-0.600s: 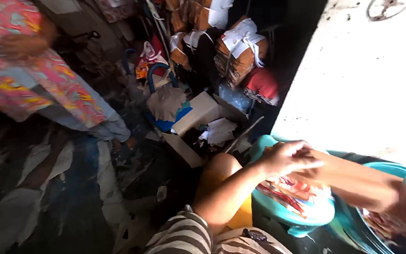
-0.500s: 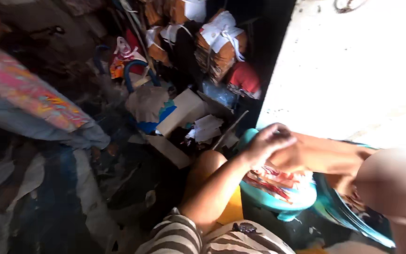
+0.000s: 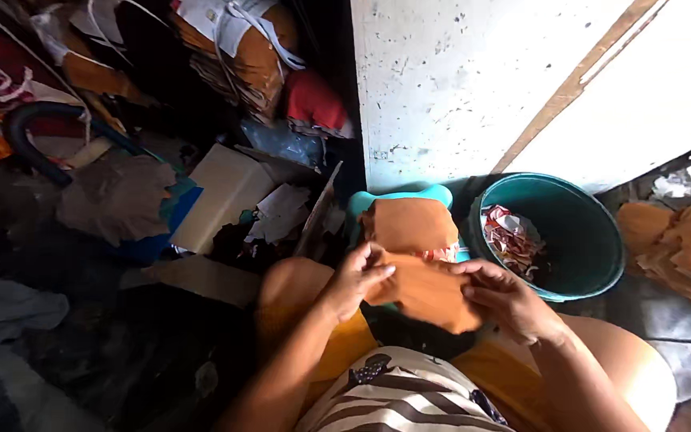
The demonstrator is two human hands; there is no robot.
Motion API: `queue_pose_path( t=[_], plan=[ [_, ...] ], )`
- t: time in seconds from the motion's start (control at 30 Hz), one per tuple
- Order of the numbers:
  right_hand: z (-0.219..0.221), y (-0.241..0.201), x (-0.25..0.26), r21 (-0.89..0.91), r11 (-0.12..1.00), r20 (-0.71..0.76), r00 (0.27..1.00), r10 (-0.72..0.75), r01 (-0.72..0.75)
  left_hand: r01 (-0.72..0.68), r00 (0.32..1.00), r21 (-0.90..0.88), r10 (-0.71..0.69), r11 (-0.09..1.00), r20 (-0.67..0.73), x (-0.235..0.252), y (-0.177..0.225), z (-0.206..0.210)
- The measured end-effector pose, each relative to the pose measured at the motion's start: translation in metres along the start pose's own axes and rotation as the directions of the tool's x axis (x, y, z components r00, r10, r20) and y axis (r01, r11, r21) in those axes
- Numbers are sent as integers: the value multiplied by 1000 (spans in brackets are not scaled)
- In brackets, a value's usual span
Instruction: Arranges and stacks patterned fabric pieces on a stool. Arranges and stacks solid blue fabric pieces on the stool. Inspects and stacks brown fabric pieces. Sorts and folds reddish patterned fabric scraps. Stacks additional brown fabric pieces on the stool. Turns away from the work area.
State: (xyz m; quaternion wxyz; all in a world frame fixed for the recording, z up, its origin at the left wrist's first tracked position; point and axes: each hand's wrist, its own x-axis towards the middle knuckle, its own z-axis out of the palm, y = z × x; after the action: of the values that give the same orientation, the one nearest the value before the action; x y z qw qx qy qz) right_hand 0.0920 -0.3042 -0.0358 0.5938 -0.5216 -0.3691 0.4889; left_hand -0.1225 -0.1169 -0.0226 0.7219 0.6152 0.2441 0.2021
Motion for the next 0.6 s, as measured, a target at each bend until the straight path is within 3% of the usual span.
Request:
queue_pose_path(
  t=[0.2,0.3,0.4,0.6],
  plan=[
    [-9,-53,45,-208,972,-67,990,-125,108,-147,989,77,148,986,-17,41,33,-18],
    [-16,-28,70,-327,943,-100,990,-104,66,-16,996,105,26,994,-89,54,10,-25],
    [-22,3,81,-326,942,-181,983,25,-83,140,983,77,-129,987,-127,60,-12,-29],
    [-24,-5,74,-347,933,-175,984,34,-94,60,997,244,-44,968,-69,53,-4,-28]
  ],
)
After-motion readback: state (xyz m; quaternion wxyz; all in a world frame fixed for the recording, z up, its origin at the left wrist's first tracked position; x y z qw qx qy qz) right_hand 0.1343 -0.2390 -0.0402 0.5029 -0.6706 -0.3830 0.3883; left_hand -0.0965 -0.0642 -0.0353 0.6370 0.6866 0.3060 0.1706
